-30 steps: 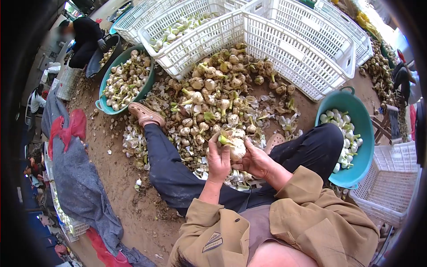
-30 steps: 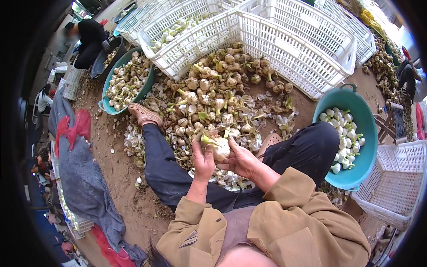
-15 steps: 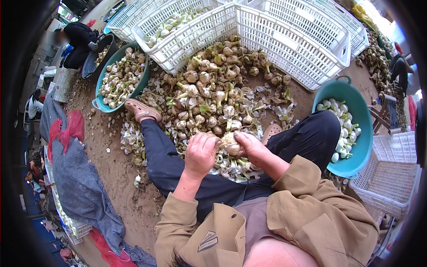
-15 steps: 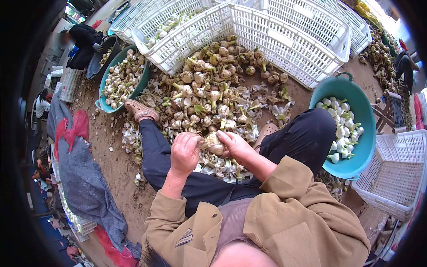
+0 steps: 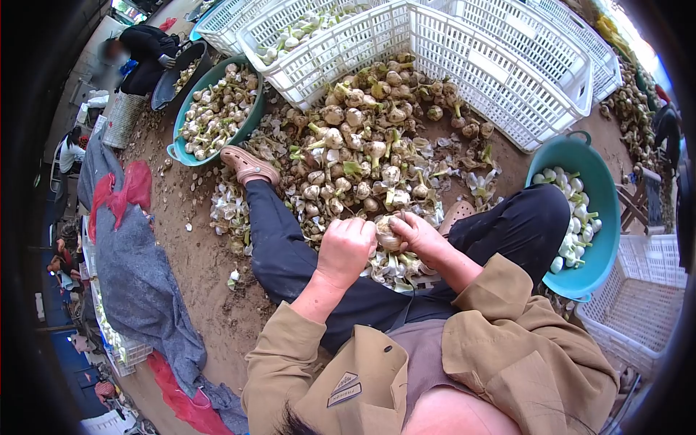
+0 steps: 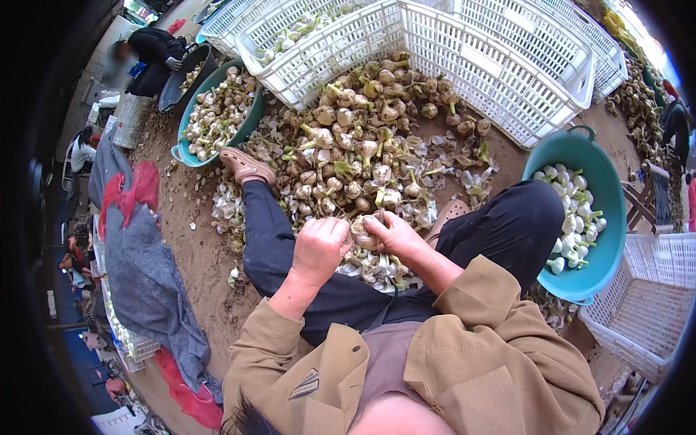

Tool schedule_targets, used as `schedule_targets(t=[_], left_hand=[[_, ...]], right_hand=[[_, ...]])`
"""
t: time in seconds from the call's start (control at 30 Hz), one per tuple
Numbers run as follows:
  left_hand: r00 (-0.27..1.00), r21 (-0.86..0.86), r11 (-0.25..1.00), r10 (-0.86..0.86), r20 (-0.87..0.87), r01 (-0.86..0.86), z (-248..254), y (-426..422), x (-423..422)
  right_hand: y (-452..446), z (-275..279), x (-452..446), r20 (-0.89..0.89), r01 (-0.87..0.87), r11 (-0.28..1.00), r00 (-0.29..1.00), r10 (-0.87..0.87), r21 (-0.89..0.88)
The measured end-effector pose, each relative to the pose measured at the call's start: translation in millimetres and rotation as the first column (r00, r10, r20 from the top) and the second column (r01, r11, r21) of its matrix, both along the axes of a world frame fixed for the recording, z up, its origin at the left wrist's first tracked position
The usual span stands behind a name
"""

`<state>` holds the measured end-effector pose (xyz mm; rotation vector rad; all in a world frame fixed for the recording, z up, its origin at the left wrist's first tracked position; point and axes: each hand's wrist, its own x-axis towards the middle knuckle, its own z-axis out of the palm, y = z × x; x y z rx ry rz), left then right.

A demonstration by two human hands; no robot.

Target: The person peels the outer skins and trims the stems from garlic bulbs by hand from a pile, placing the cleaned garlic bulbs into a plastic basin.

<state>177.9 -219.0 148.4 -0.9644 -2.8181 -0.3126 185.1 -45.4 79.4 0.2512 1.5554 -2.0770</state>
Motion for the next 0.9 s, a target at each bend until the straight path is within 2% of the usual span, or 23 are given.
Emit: schedule_targets(t=[0.03, 0.07, 0.1, 0.13, 0.17, 0.23, 0.27, 0.3, 0.33, 0.37, 0.4, 0.43, 0.47, 0.5, 0.53, 0.6, 0.63, 0.67, 0.73, 0.77, 0.8, 0.83, 0.9], left_hand=[[0.998, 0.033, 0.998, 0.049, 0.026, -0.05, 3, 0, -2], [0.981, 0.154, 0.977, 0.123, 0.149, -0.146, 1, -3, -7], [0.944, 0.257, 0.932, 0.181, 0.276, -0.254, -3, -9, -11], [0.813, 0.351, 0.834, 0.182, 0.553, -0.426, -9, -17, -16], [0.576, 0.363, 0.732, 0.048, 0.816, -0.576, -14, -27, -20], [0.536, 0.503, 0.563, -0.122, 0.835, -0.655, -10, -30, -19], [0.489, 0.521, 0.535, -0.215, 0.845, -0.665, -6, -33, -18], [0.487, 0.527, 0.529, -0.227, 0.843, -0.665, 12, -26, -16], [0.458, 0.536, 0.516, -0.283, 0.843, -0.668, 7, -25, -13], [0.603, 0.54, 0.687, -0.182, 0.776, -0.487, 9, -23, -12], [0.755, 0.442, 0.845, -0.071, 0.652, -0.302, 19, -16, -13], [0.769, 0.406, 0.865, -0.039, 0.638, -0.294, 18, -17, -14], [0.647, 0.448, 0.778, -0.071, 0.759, -0.44, 14, -19, -16], [0.51, 0.452, 0.677, -0.131, 0.85, -0.581, 9, -22, -19], [0.415, 0.492, 0.532, -0.268, 0.87, -0.689, 4, -24, -22], [0.307, 0.479, 0.276, -0.489, 0.816, -0.833, -7, -25, -22], [0.275, 0.428, 0.168, -0.551, 0.788, -0.888, -11, -21, -20], [0.311, 0.419, 0.035, -0.615, 0.725, -0.907, -16, -15, -18], [0.383, 0.327, -0.207, -0.601, 0.702, -0.922, -23, -5, -14], [0.453, 0.335, -0.305, -0.588, 0.671, -0.892, -24, -2, -13], [0.478, 0.333, -0.347, -0.543, 0.691, -0.877, -25, -1, -12], [0.486, 0.339, -0.361, -0.496, 0.719, -0.869, -22, 2, -11], [0.478, 0.393, -0.273, -0.488, 0.73, -0.878, -29, 5, -9]], right_hand=[[-1, 3, -1, -0.126, 0.001, 0.996, 0.992, 0.01, 0.085], [1, 8, 3, -0.198, 0.002, 0.999, 0.98, 0.008, 0.049], [4, 15, 5, -0.248, -0.075, 0.995, 0.965, 0.089, 0.066], [8, 18, 6, -0.297, -0.151, 0.985, 0.94, 0.17, 0.086], [10, 20, 6, -0.347, -0.166, 0.976, 0.915, 0.205, 0.141], [8, 19, 3, -0.305, -0.099, 0.992, 0.95, 0.073, -0.072], [10, 21, 2, -0.27, -0.086, 0.986, 0.962, 0.044, -0.145], [12, 25, 0, -0.256, -0.123, 0.987, 0.962, 0.094, -0.1], [14, 28, -2, -0.24, -0.161, 0.985, 0.96, 0.144, -0.054], [12, 17, -2, -0.305, -0.173, 0.984, 0.94, 0.151, -0.045], [12, 13, -1, -0.311, -0.217, 0.975, 0.924, 0.22, 0.047], [12, 17, 0, -0.345, -0.241, 0.968, 0.905, 0.248, 0.063], [11, 6, 3, -0.361, -0.24, 0.97, 0.902, 0.236, 0.035], [8, 15, 4, -0.385, -0.215, 0.971, 0.909, 0.161, -0.104], [11, 30, 5, -0.379, -0.24, 0.957, 0.911, 0.164, -0.164], [9, 32, 3, -0.448, -0.22, 0.937, 0.891, 0.08, -0.272], [10, 33, 4, -0.4, -0.178, 0.916, 0.916, 0.021, -0.359], [10, 34, 6, -0.298, -0.104, 0.901, 0.954, -0.028, -0.42], [7, 32, 1, -0.304, -0.002, 0.952, 0.948, -0.096, -0.306], [9, 24, -1, -0.406, 0.091, 0.989, 0.905, -0.13, -0.112], [13, 29, -2, -0.686, 0.305, 0.931, 0.722, -0.089, 0.201], [20, 37, -4, -0.819, 0.444, 0.795, 0.562, 0.113, 0.414], [19, 55, -4, -0.882, 0.438, 0.794, 0.403, 0.245, 0.421]])
